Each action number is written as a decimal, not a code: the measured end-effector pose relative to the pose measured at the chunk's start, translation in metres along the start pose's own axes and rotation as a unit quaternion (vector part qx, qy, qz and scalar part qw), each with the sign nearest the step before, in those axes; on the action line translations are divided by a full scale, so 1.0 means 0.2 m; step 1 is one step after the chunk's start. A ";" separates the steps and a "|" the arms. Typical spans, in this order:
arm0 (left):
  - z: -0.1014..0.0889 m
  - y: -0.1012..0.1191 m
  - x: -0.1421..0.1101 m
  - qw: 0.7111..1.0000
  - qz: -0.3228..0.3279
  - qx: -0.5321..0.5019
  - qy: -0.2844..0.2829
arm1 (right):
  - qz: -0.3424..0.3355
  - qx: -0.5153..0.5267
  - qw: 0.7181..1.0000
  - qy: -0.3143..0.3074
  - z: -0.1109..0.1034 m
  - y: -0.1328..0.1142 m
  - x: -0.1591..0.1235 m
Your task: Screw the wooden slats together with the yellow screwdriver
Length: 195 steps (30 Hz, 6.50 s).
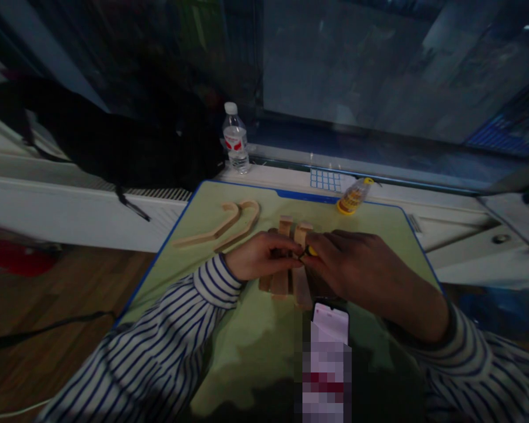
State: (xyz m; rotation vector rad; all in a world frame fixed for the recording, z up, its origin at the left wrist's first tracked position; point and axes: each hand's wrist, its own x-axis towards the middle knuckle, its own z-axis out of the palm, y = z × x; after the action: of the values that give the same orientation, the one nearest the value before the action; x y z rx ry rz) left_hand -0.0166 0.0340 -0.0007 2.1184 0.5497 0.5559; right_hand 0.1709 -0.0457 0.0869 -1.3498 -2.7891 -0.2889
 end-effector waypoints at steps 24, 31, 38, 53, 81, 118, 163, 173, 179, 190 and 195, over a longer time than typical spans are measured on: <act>-0.03 -0.20 0.00 0.992 -0.084 0.040 0.090 | 0.012 0.158 0.987 -0.031 0.04 0.03 0.00; -0.02 -0.21 -0.01 0.988 -0.094 0.072 0.098 | 0.040 0.164 0.986 0.000 0.05 0.00 0.00; -0.02 -0.19 -0.01 0.986 -0.099 0.098 0.096 | 0.093 0.157 0.982 0.046 0.08 -0.02 -0.02; -0.02 -0.17 -0.02 0.980 -0.123 0.123 0.095 | 0.177 0.118 0.975 0.064 0.12 -0.05 -0.02; 0.01 0.06 0.01 0.998 0.002 0.052 0.025 | -0.029 0.081 0.995 -0.041 -0.02 0.07 0.04; 0.04 0.02 0.01 0.998 0.026 0.038 0.044 | 0.078 0.058 0.995 0.023 0.05 -0.04 0.01; 0.05 -0.02 0.02 0.995 0.093 0.002 0.040 | 0.051 0.077 0.993 0.072 0.08 -0.04 -0.04; 0.04 0.03 0.01 0.995 0.075 0.035 0.047 | 0.086 0.047 0.989 0.110 0.09 -0.07 -0.04; 0.05 0.04 0.01 0.994 0.036 0.058 0.090 | 0.097 0.061 0.990 0.078 0.06 -0.04 -0.03; 0.05 0.02 0.02 0.996 0.036 0.035 0.069 | 0.047 0.169 0.983 0.048 -0.01 0.00 -0.03; 0.06 0.01 0.02 0.997 0.032 0.009 0.070 | 0.034 0.151 0.986 0.061 0.00 0.01 -0.03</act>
State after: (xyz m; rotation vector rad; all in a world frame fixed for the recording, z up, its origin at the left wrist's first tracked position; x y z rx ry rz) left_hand -0.0062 0.0277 -0.0044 2.1303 0.5679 0.7425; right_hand 0.1756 -0.0486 0.0871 -1.3032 -2.5504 0.0529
